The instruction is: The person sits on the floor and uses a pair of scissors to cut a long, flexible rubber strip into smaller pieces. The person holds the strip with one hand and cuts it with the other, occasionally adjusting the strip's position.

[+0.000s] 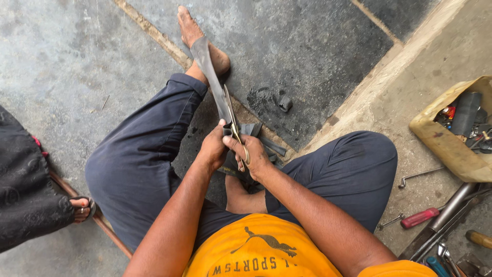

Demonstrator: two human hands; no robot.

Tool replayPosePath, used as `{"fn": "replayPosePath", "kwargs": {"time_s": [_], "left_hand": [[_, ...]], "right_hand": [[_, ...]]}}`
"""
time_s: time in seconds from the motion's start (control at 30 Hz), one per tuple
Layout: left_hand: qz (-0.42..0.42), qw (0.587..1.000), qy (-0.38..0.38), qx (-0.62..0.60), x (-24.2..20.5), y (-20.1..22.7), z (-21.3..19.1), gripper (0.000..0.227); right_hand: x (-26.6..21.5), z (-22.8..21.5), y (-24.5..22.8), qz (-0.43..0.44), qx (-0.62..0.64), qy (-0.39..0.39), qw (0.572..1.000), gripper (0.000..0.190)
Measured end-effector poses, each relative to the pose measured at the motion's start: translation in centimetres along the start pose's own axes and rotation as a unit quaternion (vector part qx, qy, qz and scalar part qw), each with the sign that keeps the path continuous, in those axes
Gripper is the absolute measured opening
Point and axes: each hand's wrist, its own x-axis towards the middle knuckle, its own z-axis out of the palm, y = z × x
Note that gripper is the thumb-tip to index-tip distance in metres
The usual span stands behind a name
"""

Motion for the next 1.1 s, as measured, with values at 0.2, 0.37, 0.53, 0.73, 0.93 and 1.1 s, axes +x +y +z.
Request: {"fn": "replayPosePath", "kwargs": {"time_s": [0.2, 0.37, 0.53, 0.73, 0.93, 1.1], "left_hand": [[-0.024, 0.999, 0.019, 0.015, 0.0, 0.5, 0.2, 0.044], [-0.018, 1.000, 0.016, -0.001, 0.2, 0.9, 0.1, 0.046], [-0.021, 0.999, 0.035, 0.004, 0.1, 0.8, 0.0, 0.049], [-0.013, 0.999, 0.040, 0.023, -0.1, 1.2, -0.2, 0.050], [0.002, 0.992, 0.010, 0.126, -0.5, 1.0, 0.2, 0.052], [0.000, 0.988, 0.007, 0.157, -0.7, 1.2, 0.5, 0.055]], "right_hand": [[-0.1, -0.2, -0.2, 0.008, -0.035, 0.021, 0.999, 0.043], [0.0, -0.3, -0.6, -0.003, -0.080, 0.033, 0.996, 0.044], [-0.2, -0.3, -0.5, -0.016, -0.112, 0.047, 0.992, 0.046], [-0.2, -0.5, -0.5, 0.009, -0.110, 0.047, 0.993, 0.047], [0.6, -1.3, -0.9, 0.003, -0.077, 0.028, 0.997, 0.052], [0.8, -1.2, -1.0, 0.006, -0.086, 0.041, 0.995, 0.050]]}}
